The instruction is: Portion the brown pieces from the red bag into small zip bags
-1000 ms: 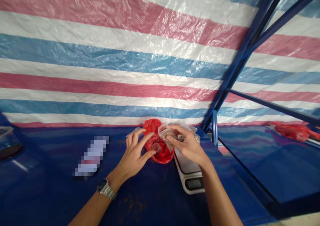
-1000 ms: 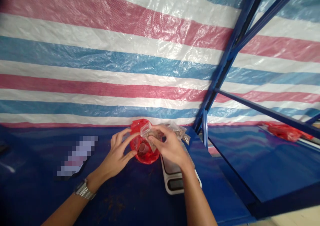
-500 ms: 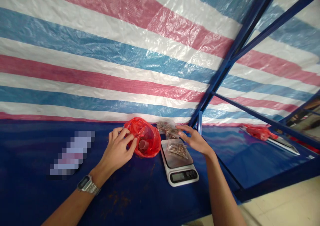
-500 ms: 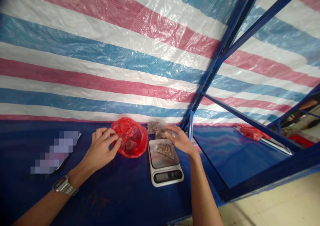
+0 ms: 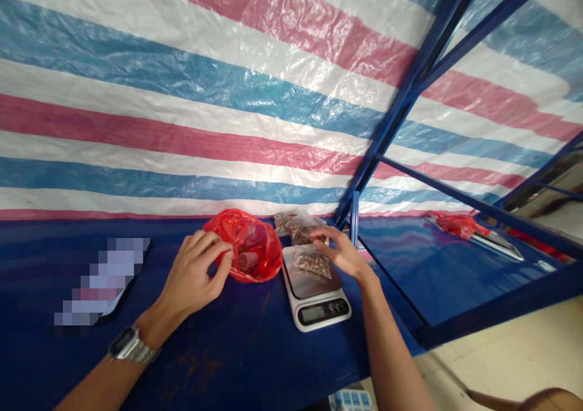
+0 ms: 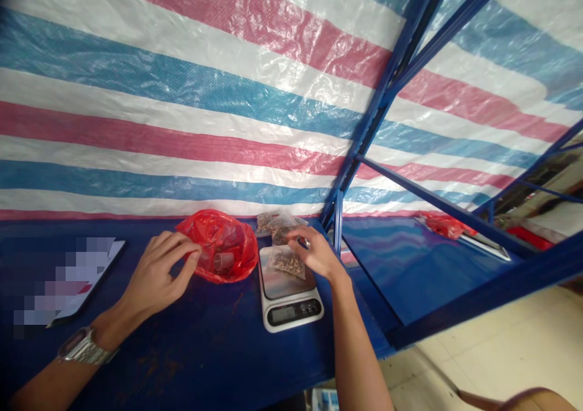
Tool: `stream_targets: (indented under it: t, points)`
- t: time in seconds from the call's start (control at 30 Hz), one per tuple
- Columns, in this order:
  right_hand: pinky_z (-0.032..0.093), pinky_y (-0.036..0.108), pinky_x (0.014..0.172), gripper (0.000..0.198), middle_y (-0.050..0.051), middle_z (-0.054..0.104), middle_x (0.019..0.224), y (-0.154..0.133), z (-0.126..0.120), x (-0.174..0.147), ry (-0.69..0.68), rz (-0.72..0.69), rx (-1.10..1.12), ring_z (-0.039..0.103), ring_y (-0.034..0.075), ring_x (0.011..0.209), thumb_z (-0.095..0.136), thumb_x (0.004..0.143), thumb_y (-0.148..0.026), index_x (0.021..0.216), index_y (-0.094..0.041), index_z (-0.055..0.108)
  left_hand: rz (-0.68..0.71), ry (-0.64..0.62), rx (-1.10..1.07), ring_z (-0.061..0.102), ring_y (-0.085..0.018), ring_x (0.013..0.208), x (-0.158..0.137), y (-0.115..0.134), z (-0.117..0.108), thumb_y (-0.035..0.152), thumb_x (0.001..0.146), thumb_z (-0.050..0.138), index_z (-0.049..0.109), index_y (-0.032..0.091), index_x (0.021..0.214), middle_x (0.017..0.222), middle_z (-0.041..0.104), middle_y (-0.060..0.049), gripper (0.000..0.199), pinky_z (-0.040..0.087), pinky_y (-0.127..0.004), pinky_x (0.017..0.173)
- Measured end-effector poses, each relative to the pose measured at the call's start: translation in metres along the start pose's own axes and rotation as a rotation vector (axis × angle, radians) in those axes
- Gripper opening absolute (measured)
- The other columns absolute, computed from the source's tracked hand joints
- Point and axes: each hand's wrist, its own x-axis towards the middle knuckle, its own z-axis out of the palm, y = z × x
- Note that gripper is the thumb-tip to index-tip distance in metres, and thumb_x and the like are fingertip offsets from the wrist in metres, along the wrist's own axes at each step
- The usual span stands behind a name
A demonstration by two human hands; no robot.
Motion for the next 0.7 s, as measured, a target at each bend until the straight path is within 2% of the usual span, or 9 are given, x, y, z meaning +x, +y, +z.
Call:
stream_targets:
  t: [0.07,0.17,0.3,0.47,0.53,0.6,0.7]
  points:
    - [0.049,0.044,0.098,0.026,0.007,0.074,0.115,-0.002,-0.002,-0.003,-0.084,0.003,-0.020,0.066,0.025,0.108,0.063,0.096,-0.037,0.115,-0.023,0.075,0.013,0.006,0.003,0.058,-0.025,0.086,-0.001,0.000,0.002,0.018,0.096,0.055,0.069,0.021,0.091,0.090,0.069,-0.006,0.015,0.043,-0.040,0.080]
    - [0.048,0.045,0.102,0.032,0.007,0.070,0.119,-0.005,-0.004,-0.008,-0.141,0.043,-0.033,0.063,0.026,0.113,0.070,0.092,-0.038,0.121,-0.024,0.071,0.017,0.023,0.019,0.058,-0.025,0.088,-0.002,0.000,0.003,0.018,0.095,0.056,0.068,0.022,0.091,0.092,0.068,-0.007,0.013,0.045,-0.041,0.083]
    - [0.047,0.048,0.101,0.034,0.005,0.068,0.115,-0.013,-0.008,-0.012,-0.215,0.074,-0.081,0.062,0.025,0.109,0.074,0.089,-0.039,0.119,-0.025,0.069,0.015,0.069,0.050,0.059,-0.026,0.091,-0.004,0.003,0.003,0.018,0.093,0.057,0.068,0.023,0.091,0.095,0.066,-0.007,0.012,0.047,-0.042,0.085]
    - [0.050,0.044,0.096,0.040,0.005,0.069,0.114,-0.022,-0.008,-0.013,-0.246,0.082,-0.104,0.064,0.025,0.103,0.080,0.084,-0.043,0.118,-0.025,0.068,0.098,0.076,0.027,0.063,-0.028,0.100,-0.003,0.010,0.001,0.015,0.090,0.060,0.067,0.023,0.094,0.102,0.070,-0.008,0.012,0.046,-0.045,0.090]
    - [0.051,0.042,0.093,0.045,0.006,0.069,0.114,-0.022,-0.006,-0.014,-0.257,0.085,-0.104,0.065,0.025,0.101,0.083,0.080,-0.041,0.119,-0.025,0.068,0.136,0.008,-0.011,0.064,-0.028,0.104,-0.002,0.016,0.002,0.014,0.090,0.060,0.066,0.023,0.097,0.105,0.072,-0.007,0.014,0.045,-0.044,0.093]
    - [0.051,0.042,0.092,0.044,0.006,0.069,0.113,-0.020,-0.003,-0.015,-0.257,0.083,-0.115,0.065,0.026,0.100,0.084,0.077,-0.038,0.117,-0.025,0.069,0.160,-0.118,-0.052,0.065,-0.026,0.105,-0.001,0.022,0.004,0.014,0.092,0.058,0.066,0.022,0.100,0.106,0.074,-0.006,0.014,0.045,-0.042,0.095]
    - [0.051,0.043,0.092,0.037,0.006,0.071,0.108,-0.013,0.001,-0.016,-0.253,0.100,-0.125,0.065,0.027,0.099,0.080,0.080,-0.035,0.113,-0.024,0.070,0.140,-0.281,-0.101,0.067,-0.022,0.096,-0.003,0.032,0.010,0.017,0.096,0.054,0.067,0.022,0.093,0.098,0.074,-0.005,0.014,0.047,-0.040,0.095]
